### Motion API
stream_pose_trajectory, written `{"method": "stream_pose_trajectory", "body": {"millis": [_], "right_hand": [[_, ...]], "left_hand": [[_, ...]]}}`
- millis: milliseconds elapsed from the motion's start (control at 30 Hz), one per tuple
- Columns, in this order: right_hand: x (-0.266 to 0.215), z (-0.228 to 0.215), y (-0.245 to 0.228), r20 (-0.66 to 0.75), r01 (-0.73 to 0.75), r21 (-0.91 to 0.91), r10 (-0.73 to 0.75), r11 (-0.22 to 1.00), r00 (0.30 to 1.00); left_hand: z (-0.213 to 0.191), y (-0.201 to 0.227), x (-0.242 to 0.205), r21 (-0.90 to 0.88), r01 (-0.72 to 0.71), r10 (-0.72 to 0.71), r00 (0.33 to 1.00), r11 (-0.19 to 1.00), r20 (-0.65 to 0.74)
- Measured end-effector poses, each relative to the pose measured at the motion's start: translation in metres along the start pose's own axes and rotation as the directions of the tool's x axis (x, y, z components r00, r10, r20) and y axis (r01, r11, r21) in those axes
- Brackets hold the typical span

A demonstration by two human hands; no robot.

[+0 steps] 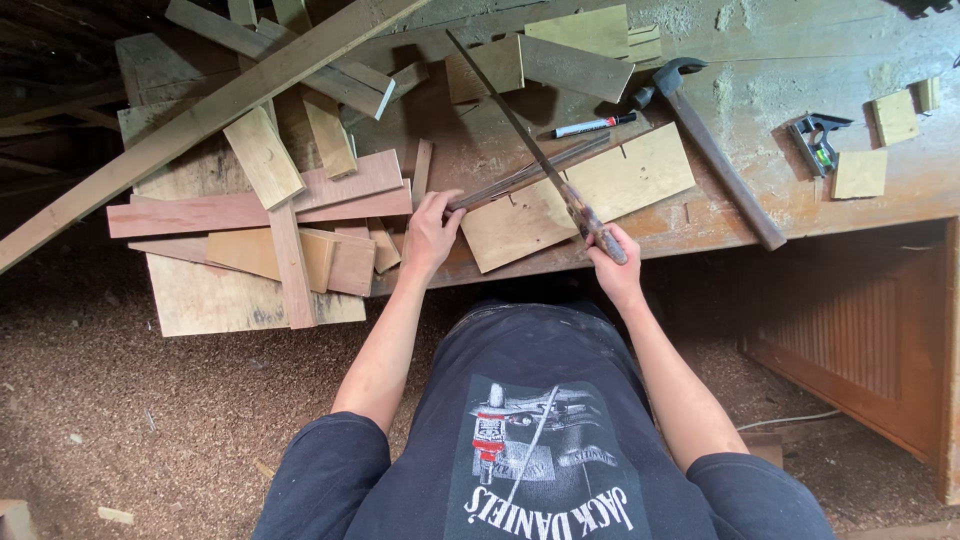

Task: The person measures and marks a wooden plank using a metal ruler and a marker. They then pick up a hand saw and position it along the marked line, preparing to cut the wood.

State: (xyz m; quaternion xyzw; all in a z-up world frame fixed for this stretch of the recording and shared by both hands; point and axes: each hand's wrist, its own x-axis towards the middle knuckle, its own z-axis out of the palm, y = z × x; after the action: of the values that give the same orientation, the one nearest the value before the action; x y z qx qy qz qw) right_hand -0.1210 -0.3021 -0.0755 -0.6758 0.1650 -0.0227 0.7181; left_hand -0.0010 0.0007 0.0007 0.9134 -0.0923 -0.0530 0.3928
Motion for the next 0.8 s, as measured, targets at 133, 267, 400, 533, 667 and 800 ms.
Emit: {"method": "stream_pose_trajectory", "body": {"millis": [133,267,400,533,667,800], "right_hand": [[0.006,-0.001,0.003,-0.02,-0.051,0.1,0.053,0.994,0.998],[0.008,0.0,0.004,-0.019,-0.107,0.248,0.116,0.963,0.993],[0.009,0.0,0.004,-0.025,-0.124,0.331,0.14,0.936,0.99],[0.011,-0.001,0.005,-0.032,-0.12,0.332,0.138,0.936,0.99],[0.012,-0.002,0.009,-0.032,-0.118,0.341,0.137,0.933,0.99],[0.012,-0.002,0.011,-0.033,-0.129,0.327,0.148,0.936,0.988]], "left_hand": [[-0.001,-0.001,-0.004,0.134,-0.123,0.125,0.992,0.983,-0.006],[0.002,-0.004,-0.006,0.266,-0.139,0.134,0.99,0.954,0.038],[0.003,-0.01,-0.007,0.31,-0.135,0.113,0.99,0.941,0.088],[0.004,-0.013,-0.007,0.278,-0.166,0.159,0.986,0.946,0.047],[0.004,-0.011,-0.006,0.245,-0.127,0.121,0.992,0.961,0.037],[0.001,-0.008,-0.004,0.201,-0.109,0.102,0.994,0.974,0.045]]}}
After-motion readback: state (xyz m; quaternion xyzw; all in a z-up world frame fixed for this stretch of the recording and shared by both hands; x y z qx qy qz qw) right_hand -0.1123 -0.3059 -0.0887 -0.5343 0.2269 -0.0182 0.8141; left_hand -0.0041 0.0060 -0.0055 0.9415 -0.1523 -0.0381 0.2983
